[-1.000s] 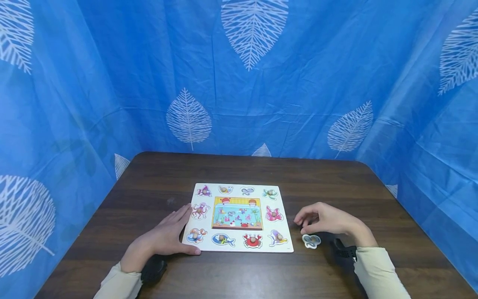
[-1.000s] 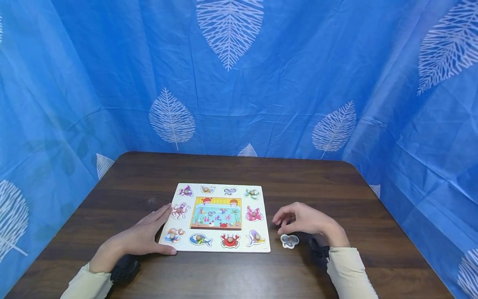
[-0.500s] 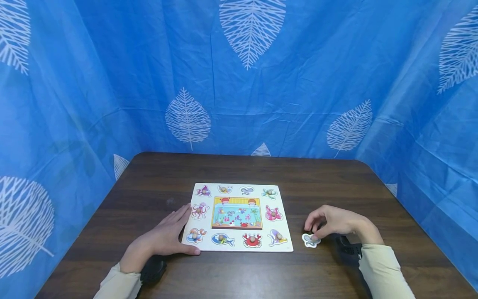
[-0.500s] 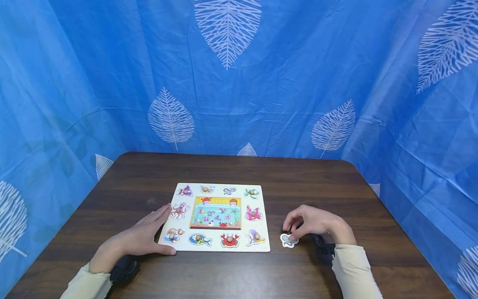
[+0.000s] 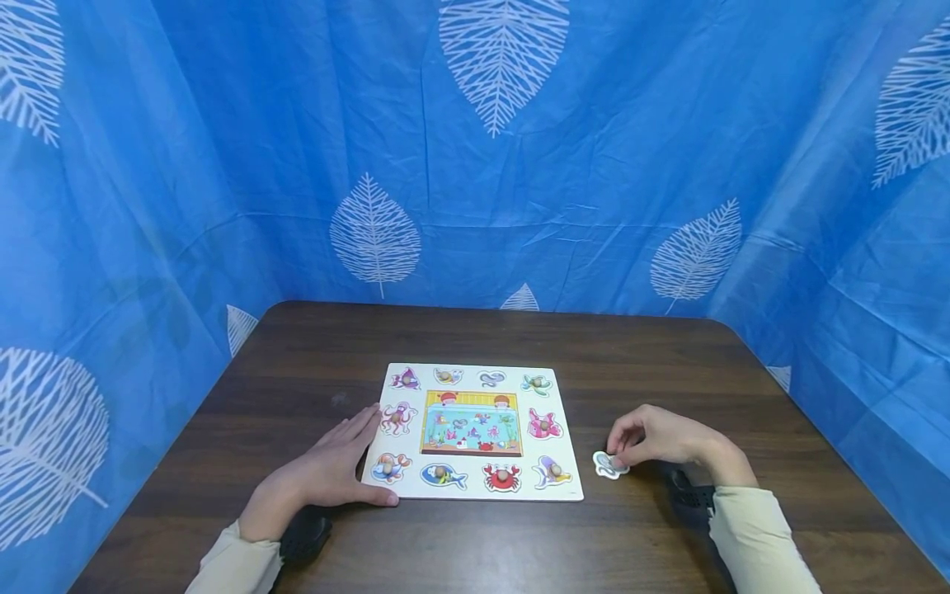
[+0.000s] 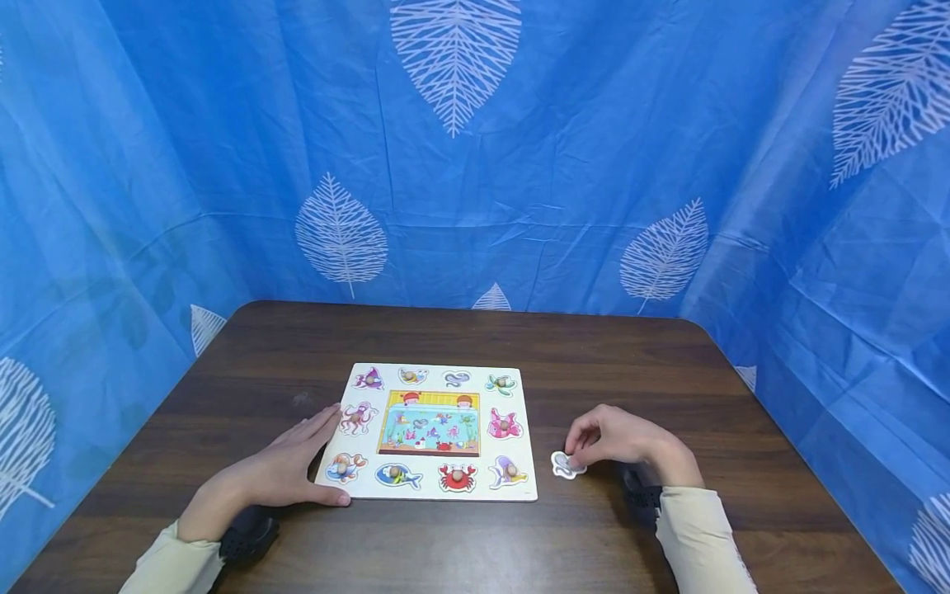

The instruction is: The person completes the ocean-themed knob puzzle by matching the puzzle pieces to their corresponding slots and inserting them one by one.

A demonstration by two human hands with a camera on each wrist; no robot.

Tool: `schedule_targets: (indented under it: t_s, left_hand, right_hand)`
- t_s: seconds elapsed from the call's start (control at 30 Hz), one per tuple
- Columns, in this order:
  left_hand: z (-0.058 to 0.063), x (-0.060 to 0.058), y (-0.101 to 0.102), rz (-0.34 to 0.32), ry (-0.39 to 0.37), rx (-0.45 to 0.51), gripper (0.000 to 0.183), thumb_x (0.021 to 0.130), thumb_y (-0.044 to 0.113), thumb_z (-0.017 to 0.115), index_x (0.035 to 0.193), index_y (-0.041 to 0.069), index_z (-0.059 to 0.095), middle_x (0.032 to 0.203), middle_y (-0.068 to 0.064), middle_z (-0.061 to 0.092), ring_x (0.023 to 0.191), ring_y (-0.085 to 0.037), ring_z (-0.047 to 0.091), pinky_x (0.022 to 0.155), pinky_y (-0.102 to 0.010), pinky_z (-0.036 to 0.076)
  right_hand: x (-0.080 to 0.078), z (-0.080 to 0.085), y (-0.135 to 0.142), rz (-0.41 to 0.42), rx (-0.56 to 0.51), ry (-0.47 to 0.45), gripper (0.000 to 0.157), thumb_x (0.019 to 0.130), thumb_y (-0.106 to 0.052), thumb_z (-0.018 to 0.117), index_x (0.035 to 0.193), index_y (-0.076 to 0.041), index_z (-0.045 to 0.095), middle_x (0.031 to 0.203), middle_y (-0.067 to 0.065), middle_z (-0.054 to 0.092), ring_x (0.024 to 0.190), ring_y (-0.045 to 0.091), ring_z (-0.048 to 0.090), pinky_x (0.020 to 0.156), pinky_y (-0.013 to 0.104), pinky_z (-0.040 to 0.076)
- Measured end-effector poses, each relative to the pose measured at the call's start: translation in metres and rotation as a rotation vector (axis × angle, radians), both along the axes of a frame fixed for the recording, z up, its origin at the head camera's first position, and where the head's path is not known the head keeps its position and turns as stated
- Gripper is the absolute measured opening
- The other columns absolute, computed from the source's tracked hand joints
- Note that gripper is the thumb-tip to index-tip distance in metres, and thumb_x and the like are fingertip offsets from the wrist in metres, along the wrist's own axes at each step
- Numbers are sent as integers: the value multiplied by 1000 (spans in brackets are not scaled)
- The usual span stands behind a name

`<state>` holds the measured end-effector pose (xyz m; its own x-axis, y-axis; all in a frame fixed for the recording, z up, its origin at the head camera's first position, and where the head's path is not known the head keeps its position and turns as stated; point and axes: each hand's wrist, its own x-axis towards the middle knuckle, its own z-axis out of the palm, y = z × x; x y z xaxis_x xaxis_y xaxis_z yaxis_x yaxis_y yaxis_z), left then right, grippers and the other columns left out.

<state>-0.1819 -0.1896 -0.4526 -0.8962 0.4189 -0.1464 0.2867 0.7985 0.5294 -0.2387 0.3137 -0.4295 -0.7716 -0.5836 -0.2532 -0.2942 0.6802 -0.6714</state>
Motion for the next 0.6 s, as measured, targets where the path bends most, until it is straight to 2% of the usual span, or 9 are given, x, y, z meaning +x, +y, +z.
schedule_targets:
  t_s: [0.17,0.33,0.6]
  left_hand:
    - [1,0,0,4,-1,-7,130,74,64,84,162,-5,18,171,-23,15,157,-42,18,125,-63,18]
    - [1,1,-1,6,-6,-11,130,74,65,84,162,-5,17,171,-22,15,157,-41,18,125,-62,18]
    - [2,1,0,9,-11,-12,130,74,65,84,162,-5,17,171,-23,15,157,-42,18,125,-62,17]
  right_hand:
    - [-2,0,-4,-18,34,75,9,88,-25,83,89,-17,77,81,-7,70,73,8,60,67,23,53]
    - [-2,-1,-10,-48,62,128,9,88,-22,82,89,-16,77,80,-8,69,72,8,59,66,23,53]
    - [-1,-3,-17,-88,102,221,9,86,-16,82,86,-19,73,76,-8,65,70,10,57,63,23,51]
